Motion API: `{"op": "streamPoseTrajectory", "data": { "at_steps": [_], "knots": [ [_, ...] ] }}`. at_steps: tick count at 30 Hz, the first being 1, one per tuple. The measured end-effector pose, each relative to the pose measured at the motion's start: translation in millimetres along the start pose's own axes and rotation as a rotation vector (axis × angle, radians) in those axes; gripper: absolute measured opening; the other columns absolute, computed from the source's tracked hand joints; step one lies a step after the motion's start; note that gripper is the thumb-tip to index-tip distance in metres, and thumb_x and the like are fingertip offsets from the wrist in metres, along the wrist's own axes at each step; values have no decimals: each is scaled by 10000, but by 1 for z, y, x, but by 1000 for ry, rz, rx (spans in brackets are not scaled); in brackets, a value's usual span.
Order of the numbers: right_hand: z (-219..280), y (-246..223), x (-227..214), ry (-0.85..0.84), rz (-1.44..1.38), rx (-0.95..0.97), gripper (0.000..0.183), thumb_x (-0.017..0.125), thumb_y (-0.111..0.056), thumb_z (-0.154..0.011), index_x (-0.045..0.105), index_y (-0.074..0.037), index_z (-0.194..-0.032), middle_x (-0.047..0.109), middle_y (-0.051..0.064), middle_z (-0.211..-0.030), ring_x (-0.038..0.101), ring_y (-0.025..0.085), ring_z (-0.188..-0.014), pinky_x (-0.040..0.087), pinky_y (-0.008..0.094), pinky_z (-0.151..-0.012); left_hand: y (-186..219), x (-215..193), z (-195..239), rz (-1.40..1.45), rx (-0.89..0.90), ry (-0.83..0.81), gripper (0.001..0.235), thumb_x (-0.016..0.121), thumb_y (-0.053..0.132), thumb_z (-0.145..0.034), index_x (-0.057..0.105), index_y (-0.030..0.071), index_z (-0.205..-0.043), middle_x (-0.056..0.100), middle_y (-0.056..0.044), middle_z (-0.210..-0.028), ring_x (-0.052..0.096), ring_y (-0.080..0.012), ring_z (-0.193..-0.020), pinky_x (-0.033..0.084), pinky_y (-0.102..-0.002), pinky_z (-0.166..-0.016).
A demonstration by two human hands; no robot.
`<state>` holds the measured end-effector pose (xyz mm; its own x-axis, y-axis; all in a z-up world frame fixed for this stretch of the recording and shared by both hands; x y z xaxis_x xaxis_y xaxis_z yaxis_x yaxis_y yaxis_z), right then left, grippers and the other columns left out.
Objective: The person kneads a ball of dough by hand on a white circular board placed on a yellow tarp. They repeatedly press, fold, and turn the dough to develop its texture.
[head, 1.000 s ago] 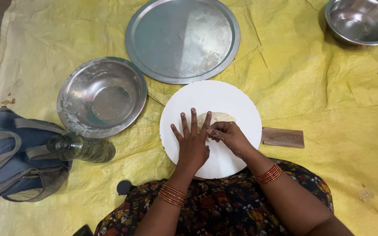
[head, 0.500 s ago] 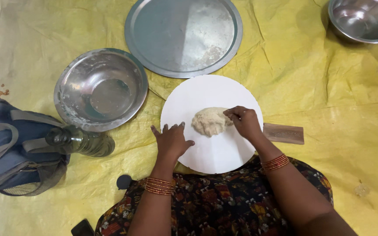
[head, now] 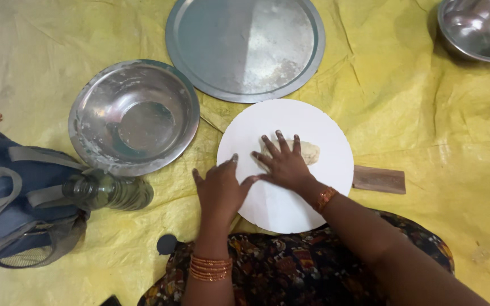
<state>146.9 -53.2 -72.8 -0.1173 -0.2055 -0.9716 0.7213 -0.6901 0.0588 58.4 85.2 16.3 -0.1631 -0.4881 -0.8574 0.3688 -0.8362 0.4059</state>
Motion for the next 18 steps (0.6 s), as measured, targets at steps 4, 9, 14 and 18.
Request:
{"op": "streamPoseTrajectory", "data": {
  "at_steps": [4,9,14,18],
  "knots": [
    [-42,23,-3,-62,-91,72,541,569,-600,-912,683,-223,-1283,590,100,-1405,544,363,-1301,409,630,-1070,12,7,0,-23,22,-68,720,671,579,-875,510,180,-1453,606,-50,-1411,525,-256,-1341,136,-641,-1219],
    [-95,57,-1,74,-141,99,464,587,-561,-947,761,-141,-1037,701,136,-1081,675,332,-976,524,481,-855,14,10,-6,-30,66,-55,726,671,571,-883,497,162,-1458,584,-70,-1429,520,-275,-1342,184,-640,-1194],
    [-104,63,-1,195,-156,159,456,580,-537,-976,755,-117,-1006,707,134,-948,683,317,-865,531,456,-814,10,15,-11,18,74,-35,730,691,555,-875,504,158,-1458,583,-87,-1432,529,-283,-1339,249,-612,-1177],
    [-61,40,2,258,-153,148,510,562,-572,-976,702,-109,-1136,669,135,-1120,626,327,-1052,469,496,-958,4,31,-17,-2,49,-101,740,696,544,-883,491,157,-1480,602,-78,-1425,555,-278,-1323,285,-593,-1185]
  ]
}}
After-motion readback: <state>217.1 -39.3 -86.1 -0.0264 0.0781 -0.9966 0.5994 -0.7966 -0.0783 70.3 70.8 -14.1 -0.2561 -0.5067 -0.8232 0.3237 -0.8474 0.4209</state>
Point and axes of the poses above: each hand's wrist, its own z-axis away from the middle knuckle, its own x-axis out of the palm, y = z × x, the point moved 7 cm from there along -z, towards the middle knuckle
